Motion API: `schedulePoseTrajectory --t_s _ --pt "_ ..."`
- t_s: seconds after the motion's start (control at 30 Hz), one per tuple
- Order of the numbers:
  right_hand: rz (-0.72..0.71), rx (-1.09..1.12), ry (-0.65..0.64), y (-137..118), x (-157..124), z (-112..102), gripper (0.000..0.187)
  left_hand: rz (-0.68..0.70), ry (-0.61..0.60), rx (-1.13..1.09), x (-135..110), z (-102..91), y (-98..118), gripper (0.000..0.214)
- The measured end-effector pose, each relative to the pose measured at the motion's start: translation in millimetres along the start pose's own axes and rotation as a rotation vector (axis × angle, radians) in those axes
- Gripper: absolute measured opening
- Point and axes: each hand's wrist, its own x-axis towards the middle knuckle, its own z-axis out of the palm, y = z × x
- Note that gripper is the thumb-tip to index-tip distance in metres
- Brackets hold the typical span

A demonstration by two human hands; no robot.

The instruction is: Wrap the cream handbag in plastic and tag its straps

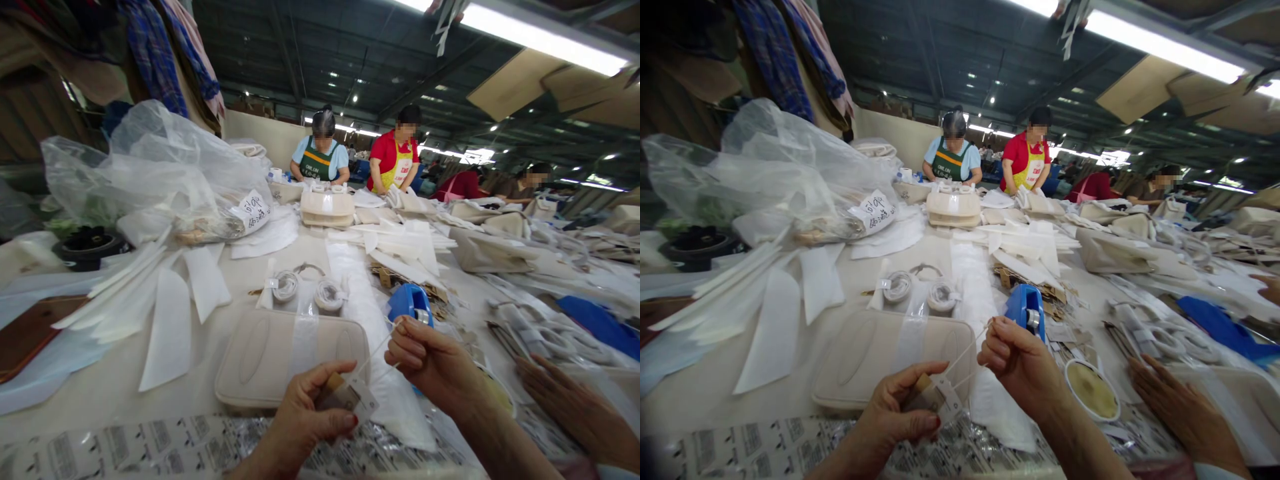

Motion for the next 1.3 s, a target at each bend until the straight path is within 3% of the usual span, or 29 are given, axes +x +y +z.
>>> schedulePoseTrajectory --t_s 0.4,0.7,0.97,1.03,1.2,1.3 --pt "-0.049 -0.225 -0.126 -2.8 -0.6 12.1 0.013 -0.012 -0.010 0.056 -1.8 3.8 4.1 0.043" --pt "-0.081 -0.337 -0.107 -5.2 0.2 17.2 0.015 0.561 0.022 0.878 7.9 -14.9 37.0 0.029" --pt "-0.087 -0.305 -0.108 -3.4 1.7 27.2 0.013 0.736 0.222 0.986 11.4 -21.1 38.5 0.024" --pt "-0.069 -0.289 -0.128 -2.5 0.6 31.0 0.011 0.716 0.238 0.924 13.1 -19.1 35.8 0.022" --pt "-0.052 -0.276 -0.190 -0.9 -0.2 39.4 0.008 0.376 0.179 0.395 19.7 -7.1 24.8 0.025" --pt "-0.067 -0.280 -0.201 -1.6 -0.3 42.9 0.007 0.274 0.140 0.193 22.1 -0.2 20.1 0.029"
